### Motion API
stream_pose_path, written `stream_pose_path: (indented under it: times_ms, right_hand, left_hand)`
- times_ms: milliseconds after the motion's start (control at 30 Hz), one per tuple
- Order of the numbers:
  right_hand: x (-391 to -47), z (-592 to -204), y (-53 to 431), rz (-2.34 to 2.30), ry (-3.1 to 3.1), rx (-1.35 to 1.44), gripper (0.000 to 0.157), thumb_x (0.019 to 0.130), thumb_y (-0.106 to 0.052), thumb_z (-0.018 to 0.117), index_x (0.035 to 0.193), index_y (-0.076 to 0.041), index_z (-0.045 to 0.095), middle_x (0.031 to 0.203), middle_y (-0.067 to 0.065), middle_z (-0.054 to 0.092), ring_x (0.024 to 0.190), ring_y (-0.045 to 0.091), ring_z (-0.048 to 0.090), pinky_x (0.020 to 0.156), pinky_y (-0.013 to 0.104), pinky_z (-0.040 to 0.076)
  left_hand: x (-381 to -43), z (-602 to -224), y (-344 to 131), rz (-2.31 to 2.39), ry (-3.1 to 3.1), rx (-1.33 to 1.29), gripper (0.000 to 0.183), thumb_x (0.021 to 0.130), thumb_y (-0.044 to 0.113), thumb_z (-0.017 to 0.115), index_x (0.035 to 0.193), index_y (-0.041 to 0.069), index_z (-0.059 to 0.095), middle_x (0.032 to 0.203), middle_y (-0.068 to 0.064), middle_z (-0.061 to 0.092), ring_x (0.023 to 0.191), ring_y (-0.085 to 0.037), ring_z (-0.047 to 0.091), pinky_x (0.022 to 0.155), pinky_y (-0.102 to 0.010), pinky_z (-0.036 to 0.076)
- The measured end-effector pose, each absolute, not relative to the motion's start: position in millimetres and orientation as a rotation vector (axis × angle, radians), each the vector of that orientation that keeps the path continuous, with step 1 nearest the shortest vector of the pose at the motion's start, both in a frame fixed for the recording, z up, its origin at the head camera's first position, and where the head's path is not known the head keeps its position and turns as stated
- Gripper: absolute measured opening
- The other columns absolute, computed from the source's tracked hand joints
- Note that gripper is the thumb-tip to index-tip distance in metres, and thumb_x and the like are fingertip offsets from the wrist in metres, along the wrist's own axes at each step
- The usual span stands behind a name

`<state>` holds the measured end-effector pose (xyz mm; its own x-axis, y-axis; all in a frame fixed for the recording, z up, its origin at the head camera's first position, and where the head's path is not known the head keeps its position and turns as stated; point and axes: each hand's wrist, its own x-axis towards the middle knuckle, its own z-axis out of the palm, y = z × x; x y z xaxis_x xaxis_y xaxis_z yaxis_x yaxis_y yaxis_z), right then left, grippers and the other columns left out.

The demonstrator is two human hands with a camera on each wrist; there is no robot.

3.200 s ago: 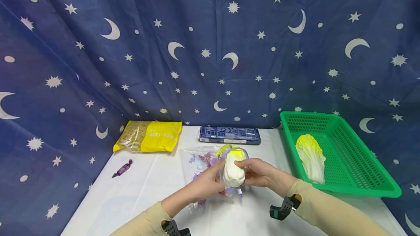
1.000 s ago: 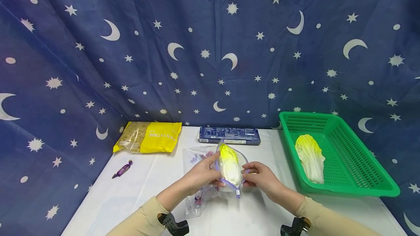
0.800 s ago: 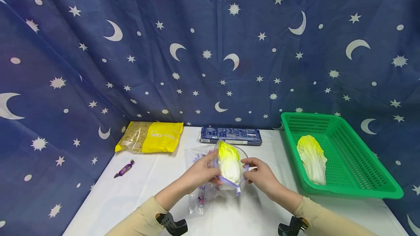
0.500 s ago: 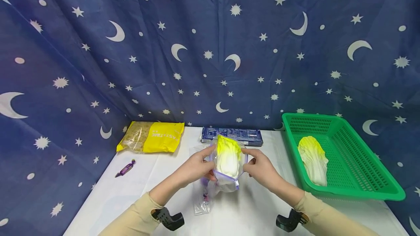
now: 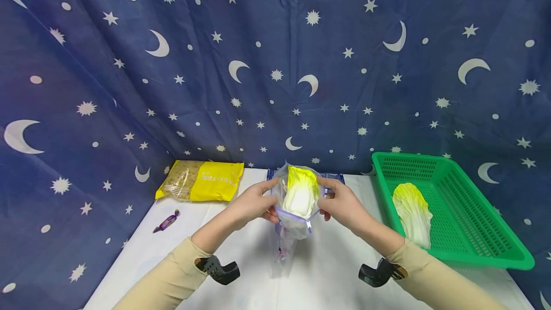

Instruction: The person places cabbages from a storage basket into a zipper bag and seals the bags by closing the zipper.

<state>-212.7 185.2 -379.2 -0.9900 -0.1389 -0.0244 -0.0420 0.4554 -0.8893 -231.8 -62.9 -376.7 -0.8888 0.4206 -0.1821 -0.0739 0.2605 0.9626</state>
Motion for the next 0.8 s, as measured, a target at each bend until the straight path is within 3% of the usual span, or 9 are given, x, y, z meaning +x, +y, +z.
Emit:
stream_pose_path:
  times_ms: [67,267,367,567,733,800]
  right_hand:
    - [-213.2,-374.0,184.5,-1.574,2.585,-0.181,0.071,0.083,0.002,0.060,0.153,0.003,0.043,0.098,0.017,0.061,0.059,0.023,0.057,0.055,0.031,0.052]
    - [-215.3,-362.2,185.0,-1.526,2.616,-0.207,0.070,0.086,-0.001,0.061,0.153,0.002,0.042,0.143,0.019,0.049,0.062,0.025,0.059,0.056,0.031,0.050]
    - [-216.9,-355.1,185.2,-1.520,2.600,-0.218,0.071,0.087,-0.002,0.062,0.154,0.003,0.041,0.152,0.021,0.044,0.064,0.026,0.061,0.061,0.032,0.055]
    - [-221.2,-334.1,185.8,-1.618,2.475,-0.209,0.075,0.086,0.003,0.062,0.156,0.005,0.035,0.141,0.026,0.051,0.069,0.027,0.065,0.070,0.035,0.061]
    - [-223.1,-323.2,187.0,-1.511,2.546,-0.225,0.074,0.084,0.002,0.060,0.155,0.003,0.039,0.131,0.024,0.055,0.064,0.027,0.064,0.067,0.034,0.059]
    - [-222.9,-323.0,185.8,-1.436,2.564,-0.232,0.074,0.083,0.001,0.060,0.154,0.003,0.040,0.132,0.023,0.055,0.063,0.025,0.062,0.065,0.034,0.058]
  left_hand:
    - [-233.3,-373.2,-63.0,1.682,2.119,0.316,0.072,0.092,0.003,0.052,0.160,0.000,0.028,0.093,-0.019,0.062,0.063,-0.019,0.063,0.068,-0.031,0.062]
    - [-235.9,-365.7,-62.4,1.689,2.114,0.338,0.072,0.093,0.003,0.053,0.160,0.001,0.028,0.109,-0.019,0.059,0.069,-0.022,0.065,0.072,-0.033,0.062]
    - [-237.3,-362.7,-61.6,1.667,2.140,0.356,0.071,0.093,0.003,0.052,0.160,0.001,0.028,0.105,-0.021,0.060,0.066,-0.021,0.064,0.072,-0.033,0.062]
    - [-242.2,-357.4,-62.3,1.745,2.063,0.314,0.070,0.094,0.001,0.052,0.159,-0.001,0.029,0.109,-0.018,0.057,0.065,-0.017,0.057,0.069,-0.026,0.061]
    - [-247.1,-362.5,-64.8,1.826,1.917,0.207,0.067,0.095,0.000,0.051,0.159,-0.004,0.028,0.096,-0.016,0.057,0.068,-0.015,0.057,0.068,-0.023,0.060]
    - [-246.5,-365.2,-63.7,1.795,1.951,0.213,0.067,0.096,0.000,0.049,0.159,-0.004,0.028,0.101,-0.016,0.058,0.067,-0.015,0.057,0.067,-0.023,0.060]
